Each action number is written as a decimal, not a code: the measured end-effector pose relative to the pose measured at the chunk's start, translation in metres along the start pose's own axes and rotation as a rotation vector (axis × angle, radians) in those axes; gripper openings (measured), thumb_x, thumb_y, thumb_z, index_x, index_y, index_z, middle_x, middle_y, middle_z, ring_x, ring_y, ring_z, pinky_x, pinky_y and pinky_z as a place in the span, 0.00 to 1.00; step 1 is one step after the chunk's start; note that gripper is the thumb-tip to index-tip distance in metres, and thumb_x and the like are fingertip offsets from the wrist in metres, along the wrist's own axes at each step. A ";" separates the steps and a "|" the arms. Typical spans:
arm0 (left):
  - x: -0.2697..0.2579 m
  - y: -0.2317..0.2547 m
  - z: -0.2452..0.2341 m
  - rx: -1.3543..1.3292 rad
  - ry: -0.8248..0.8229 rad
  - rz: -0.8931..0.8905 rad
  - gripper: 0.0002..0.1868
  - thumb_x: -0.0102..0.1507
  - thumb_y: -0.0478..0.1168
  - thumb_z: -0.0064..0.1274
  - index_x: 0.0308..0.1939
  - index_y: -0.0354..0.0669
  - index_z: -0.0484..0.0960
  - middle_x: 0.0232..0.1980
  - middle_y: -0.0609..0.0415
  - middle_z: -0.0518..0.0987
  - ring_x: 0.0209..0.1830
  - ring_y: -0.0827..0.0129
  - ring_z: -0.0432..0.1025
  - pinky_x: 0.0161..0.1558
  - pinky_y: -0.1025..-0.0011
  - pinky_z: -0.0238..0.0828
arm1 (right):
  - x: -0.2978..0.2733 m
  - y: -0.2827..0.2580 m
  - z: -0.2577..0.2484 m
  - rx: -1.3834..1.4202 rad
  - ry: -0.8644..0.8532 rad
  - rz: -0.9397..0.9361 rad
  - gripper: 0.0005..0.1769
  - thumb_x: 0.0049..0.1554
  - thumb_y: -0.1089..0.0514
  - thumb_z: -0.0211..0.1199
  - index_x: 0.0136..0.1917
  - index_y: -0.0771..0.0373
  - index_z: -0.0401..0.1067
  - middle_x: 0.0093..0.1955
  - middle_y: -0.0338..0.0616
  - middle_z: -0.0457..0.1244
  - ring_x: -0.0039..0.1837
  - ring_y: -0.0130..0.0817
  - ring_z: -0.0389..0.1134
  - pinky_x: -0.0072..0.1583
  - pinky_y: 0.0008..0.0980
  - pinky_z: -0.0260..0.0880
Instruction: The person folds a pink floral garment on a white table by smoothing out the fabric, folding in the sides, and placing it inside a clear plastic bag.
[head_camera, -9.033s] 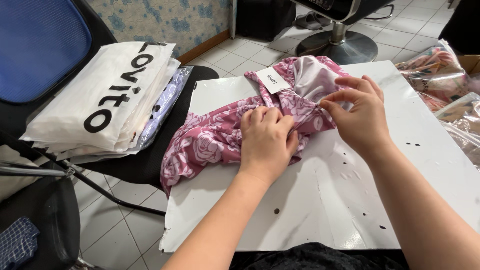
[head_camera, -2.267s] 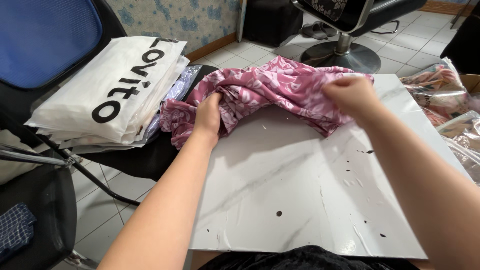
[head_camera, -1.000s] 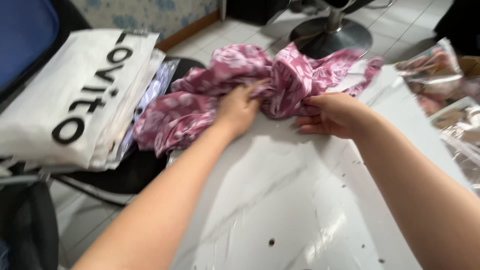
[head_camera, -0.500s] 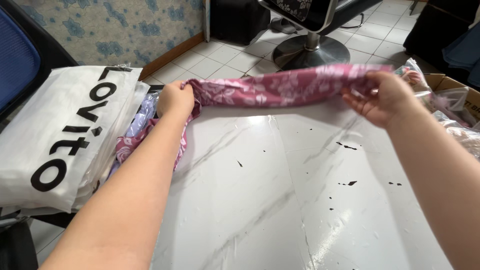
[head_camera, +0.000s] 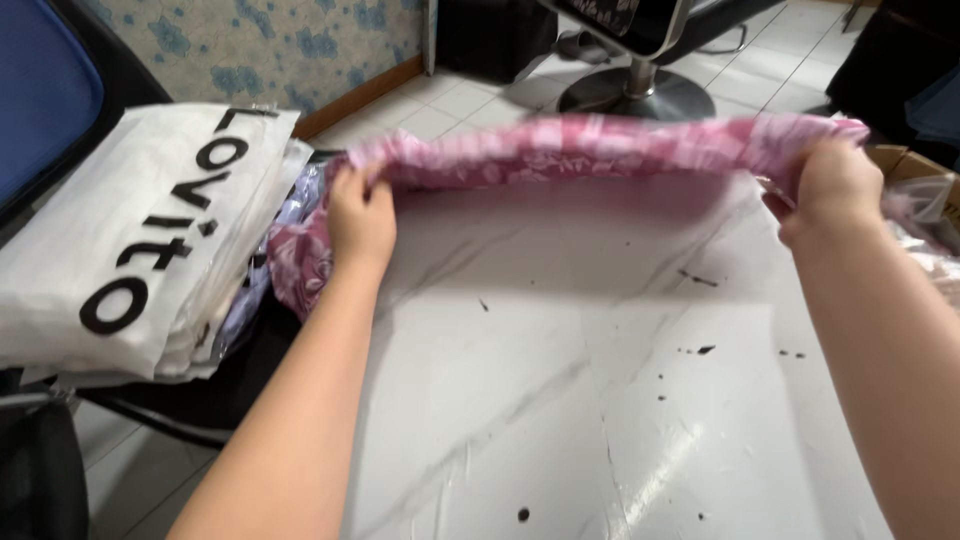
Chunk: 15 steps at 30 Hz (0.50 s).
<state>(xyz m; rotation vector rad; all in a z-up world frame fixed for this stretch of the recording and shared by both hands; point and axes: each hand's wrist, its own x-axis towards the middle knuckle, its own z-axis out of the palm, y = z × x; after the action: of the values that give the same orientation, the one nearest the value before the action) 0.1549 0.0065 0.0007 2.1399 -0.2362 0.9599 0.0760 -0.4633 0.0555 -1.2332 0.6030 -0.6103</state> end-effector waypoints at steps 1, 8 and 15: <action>-0.021 -0.006 -0.006 0.071 0.038 0.024 0.15 0.64 0.35 0.54 0.54 0.42 0.86 0.62 0.39 0.77 0.63 0.48 0.70 0.63 0.58 0.65 | -0.001 0.018 -0.007 -0.114 0.044 -0.087 0.14 0.55 0.67 0.51 0.52 0.58 0.72 0.46 0.33 0.67 0.49 0.25 0.68 0.49 0.30 0.68; -0.083 0.025 -0.048 0.054 0.039 0.005 0.12 0.63 0.31 0.54 0.50 0.38 0.86 0.53 0.44 0.79 0.52 0.52 0.75 0.53 0.62 0.73 | -0.014 0.103 -0.057 -0.421 0.057 -0.688 0.22 0.50 0.76 0.53 0.56 0.66 0.74 0.49 0.39 0.64 0.51 0.27 0.62 0.51 0.24 0.62; -0.084 0.031 -0.060 0.145 0.136 0.041 0.07 0.64 0.32 0.53 0.44 0.36 0.85 0.46 0.45 0.80 0.46 0.50 0.76 0.48 0.59 0.74 | -0.078 0.076 -0.064 -0.584 0.151 -0.959 0.20 0.50 0.75 0.50 0.53 0.62 0.72 0.56 0.44 0.65 0.60 0.34 0.66 0.64 0.30 0.65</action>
<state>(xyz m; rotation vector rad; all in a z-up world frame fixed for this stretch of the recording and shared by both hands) 0.0487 0.0162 -0.0155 2.1967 -0.1481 1.1727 -0.0165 -0.4341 -0.0261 -2.0534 0.2775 -1.3962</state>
